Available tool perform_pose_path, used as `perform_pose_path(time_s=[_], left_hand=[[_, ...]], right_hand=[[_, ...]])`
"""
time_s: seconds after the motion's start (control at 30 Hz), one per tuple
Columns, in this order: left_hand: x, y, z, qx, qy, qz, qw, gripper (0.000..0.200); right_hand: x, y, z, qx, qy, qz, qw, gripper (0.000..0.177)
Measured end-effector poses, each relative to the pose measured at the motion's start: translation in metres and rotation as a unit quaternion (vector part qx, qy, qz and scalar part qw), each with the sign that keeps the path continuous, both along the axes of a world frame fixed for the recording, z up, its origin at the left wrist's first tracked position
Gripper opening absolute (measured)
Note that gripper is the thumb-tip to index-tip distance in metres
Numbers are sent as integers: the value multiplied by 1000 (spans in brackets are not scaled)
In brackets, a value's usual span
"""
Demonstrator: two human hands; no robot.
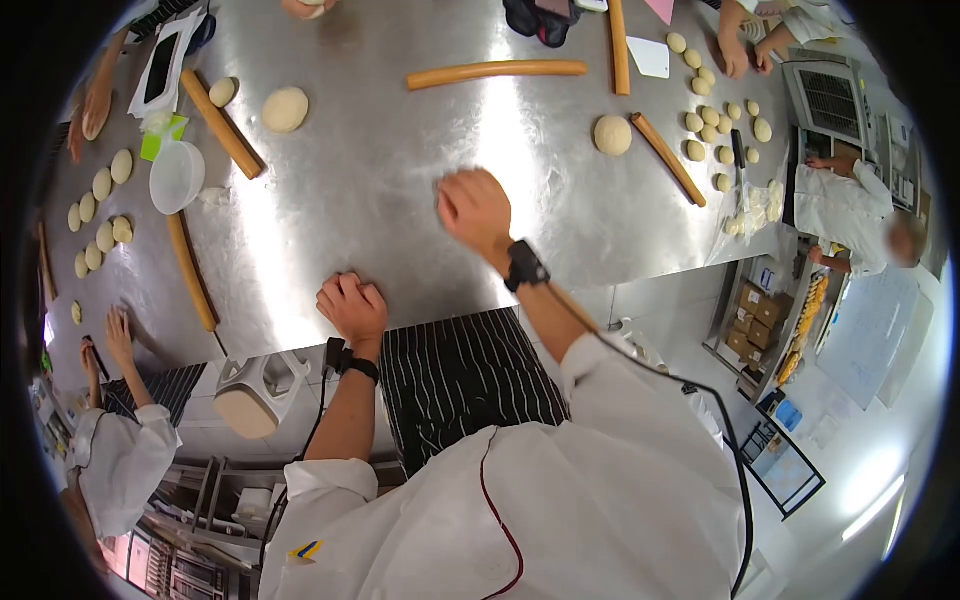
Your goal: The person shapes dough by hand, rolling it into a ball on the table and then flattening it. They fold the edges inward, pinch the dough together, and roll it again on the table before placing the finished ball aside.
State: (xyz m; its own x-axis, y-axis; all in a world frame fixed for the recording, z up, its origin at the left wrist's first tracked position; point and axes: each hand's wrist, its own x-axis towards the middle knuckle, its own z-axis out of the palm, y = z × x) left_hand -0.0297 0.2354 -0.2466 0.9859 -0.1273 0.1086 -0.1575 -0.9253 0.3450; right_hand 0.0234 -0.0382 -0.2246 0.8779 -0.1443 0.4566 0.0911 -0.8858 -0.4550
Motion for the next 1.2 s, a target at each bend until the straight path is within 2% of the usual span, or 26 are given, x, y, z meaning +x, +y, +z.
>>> perform_pose_path(time_s=[0.03,0.07,0.13,0.23,0.27,0.33,0.4,0.47,0.53,0.57,0.63,0.67,0.73,0.77,0.83,0.87,0.93,1.07,1.1,1.17,1.2], left_hand=[[-3,-1,1,0,5,-1,1000,13],[-3,-2,3,-4,11,-1,1000,11],[1,-2,2,-9,9,-1,1000,9],[0,1,0,-4,18,3,1000,9],[0,1,1,-7,15,1,1000,9],[-2,-2,3,-12,17,1,1000,9],[2,-1,2,5,-19,-7,1000,10],[6,-2,4,6,-18,-7,1000,10],[1,-3,4,5,-11,-11,1000,10],[2,-3,3,5,-15,-11,1000,10],[3,0,1,8,-17,-19,1000,10],[2,0,0,7,-16,-18,1000,10],[1,0,0,6,-12,-21,1000,10],[0,0,0,7,-13,-21,1000,11],[2,-1,-2,7,-18,-27,999,11],[1,0,-2,13,-6,-23,1000,11],[-2,1,-1,19,4,-27,999,12],[0,-1,0,25,1,-24,999,10],[-1,0,-2,23,-2,-22,999,10],[-3,2,-2,24,-7,-28,999,10],[0,2,-6,24,-13,-29,999,10]], right_hand=[[11,-18,7,-5,71,-2,997,8],[23,-32,9,21,-18,-18,999,10],[7,-54,12,-2,-24,-44,999,10],[-59,-43,15,63,7,-91,994,17],[-81,-32,1,96,17,-79,992,19],[-83,5,7,72,2,-35,997,22],[-58,19,7,1,24,-11,1000,24],[-24,7,-2,53,61,57,995,36],[-6,-22,21,68,125,132,981,53],[-13,-34,25,69,126,128,981,53],[-32,-51,31,222,164,128,952,65],[-43,-51,31,225,165,120,953,65],[-68,-50,26,411,59,-37,909,63],[-75,-49,19,411,58,-42,909,63],[-77,-43,8,534,24,-90,840,62],[-75,-38,-1,535,20,-96,839,62],[-60,-23,-8,575,-32,-83,813,51],[-32,-8,7,494,76,-119,858,40],[-38,-6,4,493,71,-126,858,40],[-50,-1,2,353,109,-117,922,33],[-57,3,-1,348,98,-124,924,33]])
